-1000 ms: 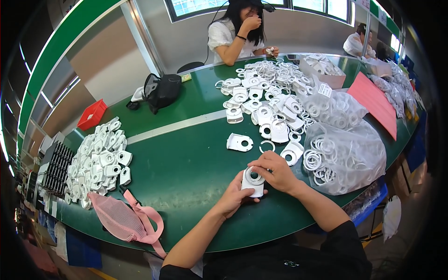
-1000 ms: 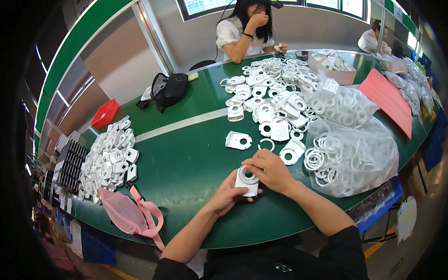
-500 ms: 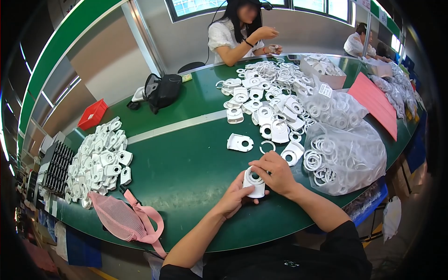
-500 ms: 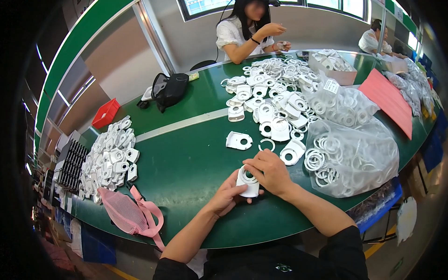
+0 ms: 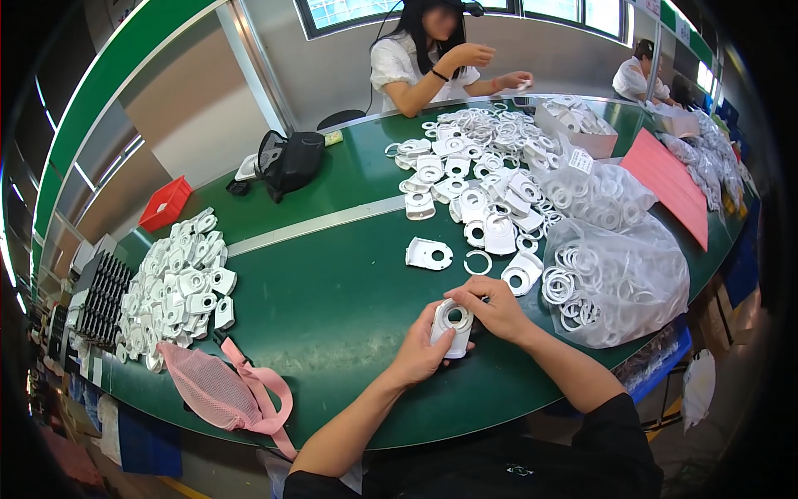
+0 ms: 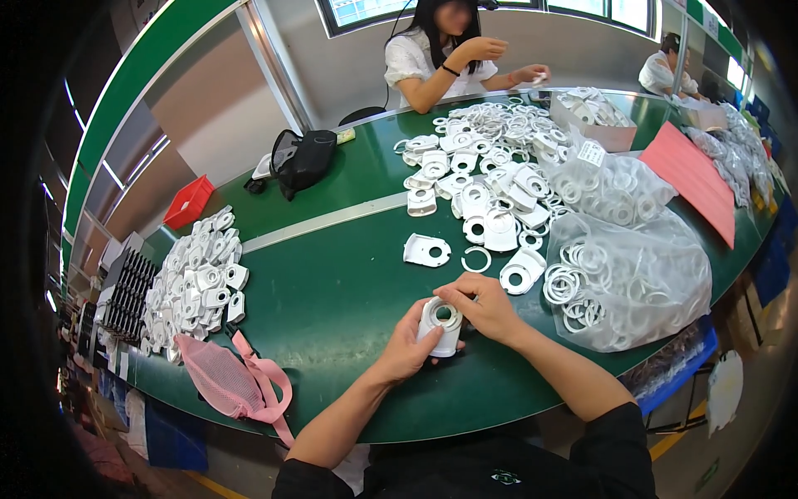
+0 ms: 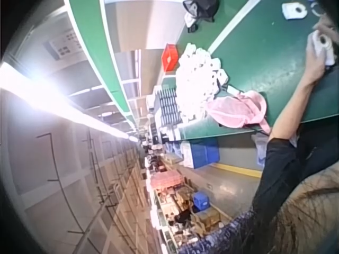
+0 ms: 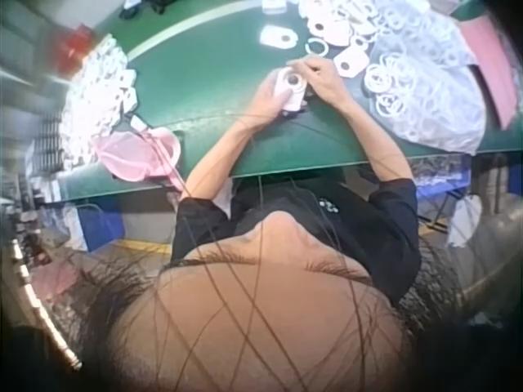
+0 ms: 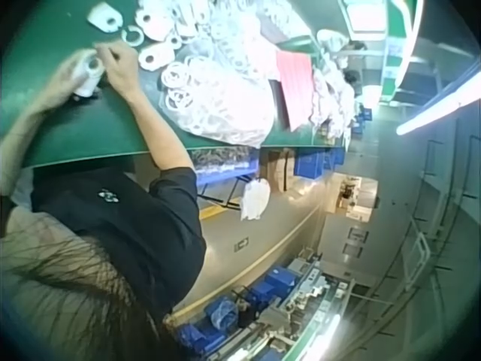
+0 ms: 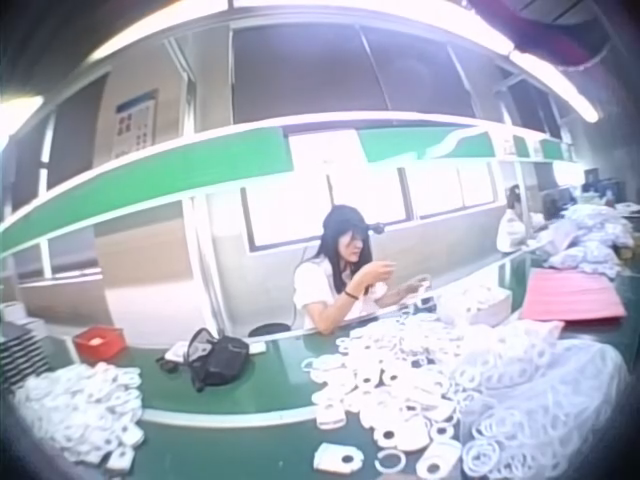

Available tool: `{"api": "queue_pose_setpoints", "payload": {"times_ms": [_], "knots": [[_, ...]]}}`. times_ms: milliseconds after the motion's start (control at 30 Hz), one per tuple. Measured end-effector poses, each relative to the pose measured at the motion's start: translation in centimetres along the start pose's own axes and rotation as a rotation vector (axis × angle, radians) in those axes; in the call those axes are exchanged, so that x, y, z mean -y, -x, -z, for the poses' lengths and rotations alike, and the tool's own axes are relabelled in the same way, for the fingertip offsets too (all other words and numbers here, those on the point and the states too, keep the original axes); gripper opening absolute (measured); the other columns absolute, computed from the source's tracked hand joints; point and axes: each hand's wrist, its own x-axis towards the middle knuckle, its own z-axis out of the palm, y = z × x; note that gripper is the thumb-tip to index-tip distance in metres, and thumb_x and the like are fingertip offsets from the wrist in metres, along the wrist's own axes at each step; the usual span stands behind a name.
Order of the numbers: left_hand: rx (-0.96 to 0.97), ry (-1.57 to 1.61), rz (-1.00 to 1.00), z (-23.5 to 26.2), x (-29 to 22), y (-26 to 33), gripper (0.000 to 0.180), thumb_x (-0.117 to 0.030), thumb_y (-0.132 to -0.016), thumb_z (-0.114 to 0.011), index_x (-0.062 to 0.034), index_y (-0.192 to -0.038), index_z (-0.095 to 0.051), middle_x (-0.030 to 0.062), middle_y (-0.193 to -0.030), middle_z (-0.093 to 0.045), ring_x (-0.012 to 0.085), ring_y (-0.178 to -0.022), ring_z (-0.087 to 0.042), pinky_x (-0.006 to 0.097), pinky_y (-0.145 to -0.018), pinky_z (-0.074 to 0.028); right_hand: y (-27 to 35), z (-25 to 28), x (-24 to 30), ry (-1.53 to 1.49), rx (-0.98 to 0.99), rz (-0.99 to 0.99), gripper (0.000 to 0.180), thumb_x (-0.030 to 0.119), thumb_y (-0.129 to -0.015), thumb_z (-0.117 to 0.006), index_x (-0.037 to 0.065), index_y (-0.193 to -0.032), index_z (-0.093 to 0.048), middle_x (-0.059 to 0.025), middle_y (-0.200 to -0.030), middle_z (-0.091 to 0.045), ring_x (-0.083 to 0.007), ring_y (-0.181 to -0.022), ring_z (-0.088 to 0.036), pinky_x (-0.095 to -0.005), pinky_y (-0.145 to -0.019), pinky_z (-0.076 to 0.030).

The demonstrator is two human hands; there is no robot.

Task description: Attaching small white plastic rings or gaskets to circular lighting fixture bases at a factory workbench.

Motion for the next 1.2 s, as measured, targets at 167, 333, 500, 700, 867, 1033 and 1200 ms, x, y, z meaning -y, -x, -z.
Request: {"api": "queue_pose_setpoints", "payload": {"times_ms": [167,333,500,700,867,1033,1200], "knots": [[-0.002,-0.093,0.018,0.1,-0.5,0.3,0.035,-0.01,-0.092,-0.044,-0.0059,-0.124,-0.031,0.009,-0.106,-0.058,0.0185,-0.086,-0.066,0.018,-0.051,-0.044,-0.2,1.0,0.2,-0.029,0.131,-0.047,0.019,0.015,-0.087,-0.059,0.002,-0.096,-0.068,-0.0024,-0.075,-0.062,-0.0063,-0.067,-0.051,-0.0215,-0.059,-0.04],[-0.016,-0.407,-0.117,1.1,1.8,0.1,0.027,-0.015,-0.093,-0.046,-0.0043,-0.117,-0.04,0.0114,-0.102,-0.057,0.0197,-0.073,-0.062,0.028,-0.06,-0.047,-0.5,1.6,0.4,-0.083,0.255,-0.228,0.019,0.015,-0.087,-0.06,0.001,-0.097,-0.067,-0.003,-0.081,-0.065,-0.0047,-0.07,-0.054,-0.0198,-0.059,-0.041],[-0.13,-0.472,-0.144,0.5,0.7,-0.3,0.022,-0.022,-0.095,-0.043,-0.0014,-0.103,-0.048,0.016,-0.08,-0.058,0.0259,-0.064,-0.058,0.035,-0.06,-0.044,-0.3,1.7,-0.4,-0.094,0.271,-0.161,0.018,0.015,-0.087,-0.06,0.0,-0.095,-0.065,-0.003,-0.08,-0.064,-0.0057,-0.071,-0.054,-0.0203,-0.062,-0.042],[-0.231,-0.6,-0.242,0.0,0.9,0.0,0.022,-0.02,-0.095,-0.042,-0.0007,-0.098,-0.052,0.0188,-0.069,-0.056,0.0294,-0.062,-0.056,0.036,-0.056,-0.041,-0.3,1.8,-0.5,-0.081,0.324,-0.174,0.016,0.014,-0.087,-0.06,0.0,-0.094,-0.063,-0.0025,-0.08,-0.063,-0.0061,-0.072,-0.054,-0.0211,-0.064,-0.043],[-0.254,-0.643,-0.256,0.7,1.5,-0.3,0.022,-0.019,-0.093,-0.044,0.0002,-0.094,-0.054,0.0167,-0.069,-0.057,0.0241,-0.059,-0.056,0.034,-0.056,-0.041,0.0,1.0,-0.8,-0.103,0.31,-0.18,0.015,0.014,-0.087,-0.06,-0.001,-0.091,-0.063,-0.0027,-0.078,-0.062,-0.0065,-0.07,-0.053,-0.0218,-0.062,-0.043],[-0.259,-0.718,-0.241,1.4,1.5,-0.4,0.023,-0.018,-0.092,-0.045,0.0015,-0.084,-0.054,0.0177,-0.066,-0.054,0.0244,-0.056,-0.052,0.034,-0.054,-0.039,0.5,0.1,0.5,0.286,0.178,0.003,0.014,0.012,-0.086,-0.059,-0.001,-0.084,-0.06,-0.005,-0.075,-0.061,-0.0087,-0.068,-0.053,-0.0233,-0.061,-0.043],[-0.34,-0.58,-0.244,0.1,1.0,-0.6,0.02,-0.018,-0.093,-0.045,0.0005,-0.087,-0.051,0.0183,-0.072,-0.057,0.0291,-0.065,-0.058,0.038,-0.058,-0.042,0.0,-0.2,-0.6,0.01,0.06,-0.1,0.019,0.015,-0.091,-0.051,-0.002,-0.09,-0.061,-0.0032,-0.079,-0.062,-0.0072,-0.071,-0.053,-0.0227,-0.064,-0.043]]}}
